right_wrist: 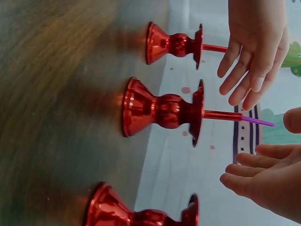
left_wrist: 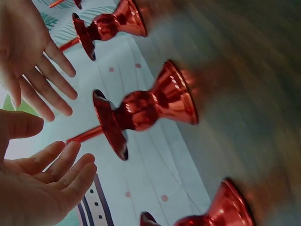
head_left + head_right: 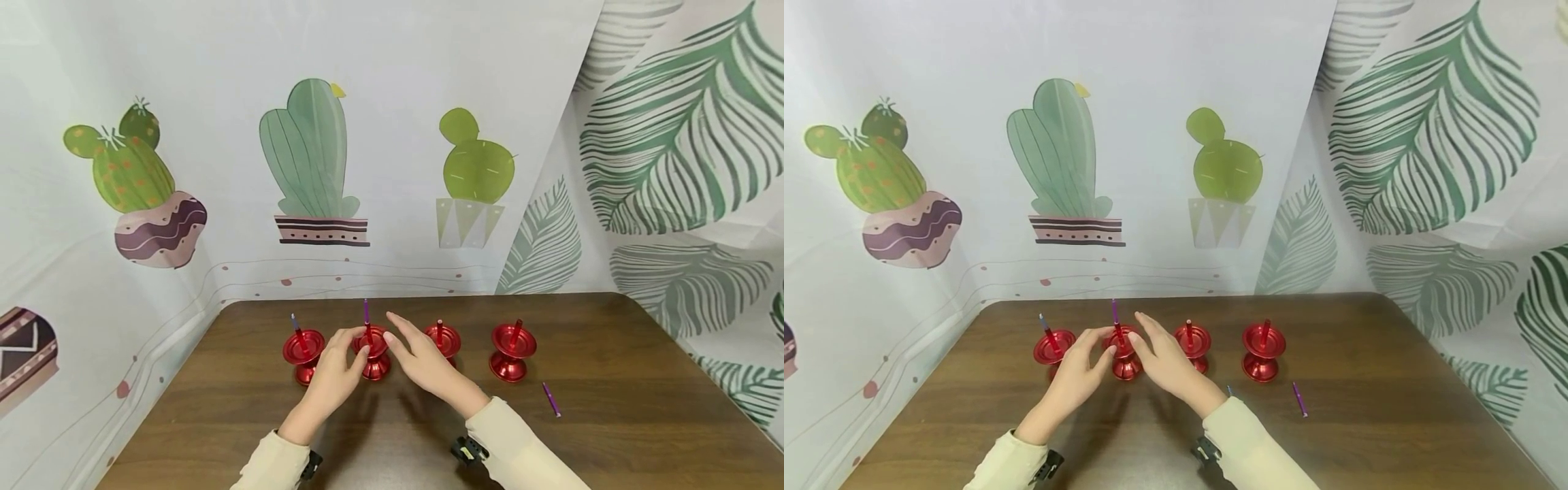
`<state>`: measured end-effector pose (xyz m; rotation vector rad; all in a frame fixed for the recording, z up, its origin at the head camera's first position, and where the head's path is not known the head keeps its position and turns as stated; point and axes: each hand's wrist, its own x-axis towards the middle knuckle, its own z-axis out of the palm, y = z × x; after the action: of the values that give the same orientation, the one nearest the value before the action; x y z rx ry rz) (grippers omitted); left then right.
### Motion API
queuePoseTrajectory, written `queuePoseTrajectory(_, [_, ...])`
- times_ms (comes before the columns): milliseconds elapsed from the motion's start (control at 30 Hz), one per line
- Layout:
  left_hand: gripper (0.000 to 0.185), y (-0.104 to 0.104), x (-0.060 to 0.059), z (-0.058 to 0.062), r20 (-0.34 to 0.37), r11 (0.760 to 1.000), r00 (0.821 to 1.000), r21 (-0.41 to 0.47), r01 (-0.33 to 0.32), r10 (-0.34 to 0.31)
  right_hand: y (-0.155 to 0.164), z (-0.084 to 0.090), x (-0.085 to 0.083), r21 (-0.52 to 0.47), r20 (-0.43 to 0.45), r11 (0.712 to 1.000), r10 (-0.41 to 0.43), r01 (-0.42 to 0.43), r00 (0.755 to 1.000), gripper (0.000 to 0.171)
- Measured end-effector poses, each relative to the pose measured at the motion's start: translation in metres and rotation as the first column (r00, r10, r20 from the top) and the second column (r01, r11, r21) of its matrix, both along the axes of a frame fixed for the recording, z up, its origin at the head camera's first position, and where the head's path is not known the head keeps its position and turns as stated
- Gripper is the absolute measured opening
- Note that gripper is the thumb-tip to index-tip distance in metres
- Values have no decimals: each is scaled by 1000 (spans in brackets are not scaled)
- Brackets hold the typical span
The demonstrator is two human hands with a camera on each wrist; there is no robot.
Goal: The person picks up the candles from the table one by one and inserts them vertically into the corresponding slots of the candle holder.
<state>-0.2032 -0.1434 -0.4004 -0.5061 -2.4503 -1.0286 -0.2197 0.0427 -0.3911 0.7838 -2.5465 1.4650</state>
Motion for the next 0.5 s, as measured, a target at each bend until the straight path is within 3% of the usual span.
queuePoseTrajectory(200, [35, 12, 4, 5, 20, 999, 999, 8, 44, -44, 11, 9, 9, -30, -24, 999, -14, 14, 1000, 50])
queuePoseTrajectory(500, [35, 33, 0, 6, -58, 993, 991, 0, 120, -120, 34, 13, 15, -49, -109, 998, -54, 49, 993, 48])
